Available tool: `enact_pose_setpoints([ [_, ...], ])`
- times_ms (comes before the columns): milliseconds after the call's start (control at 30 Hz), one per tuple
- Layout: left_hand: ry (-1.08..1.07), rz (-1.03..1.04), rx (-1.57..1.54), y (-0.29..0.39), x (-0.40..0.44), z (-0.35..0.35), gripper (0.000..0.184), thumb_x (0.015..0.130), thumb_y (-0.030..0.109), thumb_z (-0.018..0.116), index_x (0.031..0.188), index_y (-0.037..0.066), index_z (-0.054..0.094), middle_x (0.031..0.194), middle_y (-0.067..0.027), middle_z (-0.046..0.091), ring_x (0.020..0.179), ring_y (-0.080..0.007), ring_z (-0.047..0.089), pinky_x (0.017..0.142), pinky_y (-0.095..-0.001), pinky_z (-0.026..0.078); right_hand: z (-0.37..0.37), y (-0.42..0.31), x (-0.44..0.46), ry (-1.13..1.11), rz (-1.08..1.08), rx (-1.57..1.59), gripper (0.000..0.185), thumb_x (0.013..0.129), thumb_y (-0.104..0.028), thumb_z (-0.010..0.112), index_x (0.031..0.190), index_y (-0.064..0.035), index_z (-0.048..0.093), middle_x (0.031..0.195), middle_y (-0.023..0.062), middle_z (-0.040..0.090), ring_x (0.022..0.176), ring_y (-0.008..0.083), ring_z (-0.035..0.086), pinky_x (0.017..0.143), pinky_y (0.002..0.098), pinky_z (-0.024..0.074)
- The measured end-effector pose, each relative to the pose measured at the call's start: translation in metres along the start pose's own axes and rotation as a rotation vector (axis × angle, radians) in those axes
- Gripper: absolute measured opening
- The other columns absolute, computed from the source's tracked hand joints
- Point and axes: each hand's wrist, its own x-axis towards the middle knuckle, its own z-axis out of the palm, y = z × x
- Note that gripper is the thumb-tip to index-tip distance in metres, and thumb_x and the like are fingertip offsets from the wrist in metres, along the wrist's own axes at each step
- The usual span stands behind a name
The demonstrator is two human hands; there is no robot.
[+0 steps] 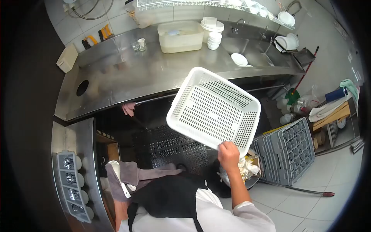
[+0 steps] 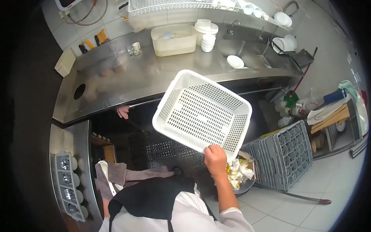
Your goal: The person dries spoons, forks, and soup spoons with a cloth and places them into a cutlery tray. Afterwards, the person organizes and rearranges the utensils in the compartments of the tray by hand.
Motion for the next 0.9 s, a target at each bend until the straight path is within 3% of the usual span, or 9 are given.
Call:
enact_pose_setpoints([
  [233,-0.093,-0.059,-0.158,0.009,0.000,0.006,0.050,0.091,0.065,0.057,0.083,0.017,0.048,0.077,0.0017,0.042,0.068,-0.0142,0.045,0.059,-0.0295,0.038,0.017,-0.027,0.022,0.037,-0.163,0.125,0.011,0.067,-0.001,0.063,0.071,-0.0049,0.053,0.075,0.0094,0.053,0.070,0.0290,0.056,0.063,0.0405,0.0464],
  [367,-0.130,-0.063,-0.241,0.033,-0.012,-0.005,0.051,0.090,0.067,0.057,0.081,0.017,0.048,0.075,0.0019,0.041,0.066,-0.0144,0.045,0.057,-0.0296,0.038,0.061,-0.053,0.067,-0.044,-0.292,0.193,0.012,0.066,-0.002,0.062,0.075,-0.0023,0.054,0.077,0.0158,0.055,0.073,0.0357,0.055,0.064,0.0467,0.0444],
  [500,0.223,0.181,0.013,0.047,-0.031,-0.022,0.039,0.099,0.045,0.053,0.081,0.011,0.048,0.066,-0.0035,0.046,0.056,-0.0197,0.049,0.054,-0.0370,0.041,0.123,-0.126,0.134,-0.118,-0.422,0.268,0.022,0.065,0.002,0.071,0.080,-0.0009,0.056,0.081,0.0159,0.058,0.077,0.0370,0.057,0.069,0.0461,0.0465],
  [567,0.312,0.451,0.423,0.016,-0.043,-0.073,0.034,0.099,0.038,0.055,0.082,0.008,0.049,0.065,-0.0053,0.050,0.057,-0.0214,0.053,0.056,-0.0370,0.045,0.147,-0.175,0.160,-0.132,-0.596,0.327,0.021,0.065,0.003,0.070,0.081,-0.0007,0.056,0.082,0.0159,0.058,0.079,0.0372,0.057,0.070,0.0462,0.0467],
  [633,0.333,0.545,0.659,0.018,-0.050,-0.098,0.031,0.097,0.032,0.058,0.083,0.006,0.050,0.065,-0.0074,0.055,0.060,-0.0220,0.058,0.058,-0.0350,0.048,0.181,-0.226,0.189,-0.121,-0.716,0.384,0.021,0.064,0.004,0.069,0.081,-0.0005,0.056,0.082,0.0160,0.058,0.080,0.0373,0.057,0.072,0.0465,0.0469],
  [767,0.462,0.338,0.852,0.068,-0.075,-0.122,0.029,0.092,0.021,0.066,0.082,0.001,0.048,0.071,-0.0088,0.064,0.070,-0.0145,0.066,0.061,-0.0274,0.050,0.271,-0.333,0.254,-0.093,-0.869,0.485,0.022,0.064,0.003,0.068,0.082,0.0001,0.056,0.083,0.0167,0.058,0.083,0.0377,0.057,0.074,0.0482,0.0466],
  [800,0.520,0.432,0.968,0.053,-0.075,-0.146,0.029,0.093,0.021,0.065,0.082,0.001,0.048,0.069,-0.0077,0.063,0.066,-0.0130,0.064,0.060,-0.0277,0.050,0.287,-0.358,0.269,-0.108,-0.917,0.511,0.021,0.065,0.003,0.068,0.082,-0.0005,0.057,0.083,0.0170,0.059,0.083,0.0374,0.057,0.075,0.0494,0.0464],
  [867,0.550,0.521,0.739,0.074,-0.073,-0.161,0.028,0.093,0.020,0.064,0.080,0.001,0.049,0.066,-0.0057,0.060,0.061,-0.0113,0.059,0.058,-0.0281,0.049,0.319,-0.408,0.293,-0.134,-0.982,0.549,0.019,0.066,0.002,0.069,0.082,-0.0012,0.059,0.084,0.0175,0.061,0.083,0.0376,0.058,0.076,0.0495,0.0466],
  [900,0.506,0.511,0.390,0.092,-0.075,-0.161,0.028,0.093,0.019,0.064,0.078,0.001,0.049,0.065,-0.0049,0.058,0.059,-0.0113,0.057,0.057,-0.0282,0.048,0.335,-0.431,0.303,-0.146,-1.010,0.564,0.018,0.067,0.001,0.069,0.082,-0.0015,0.060,0.085,0.0178,0.061,0.084,0.0377,0.058,0.076,0.0495,0.0466],
])
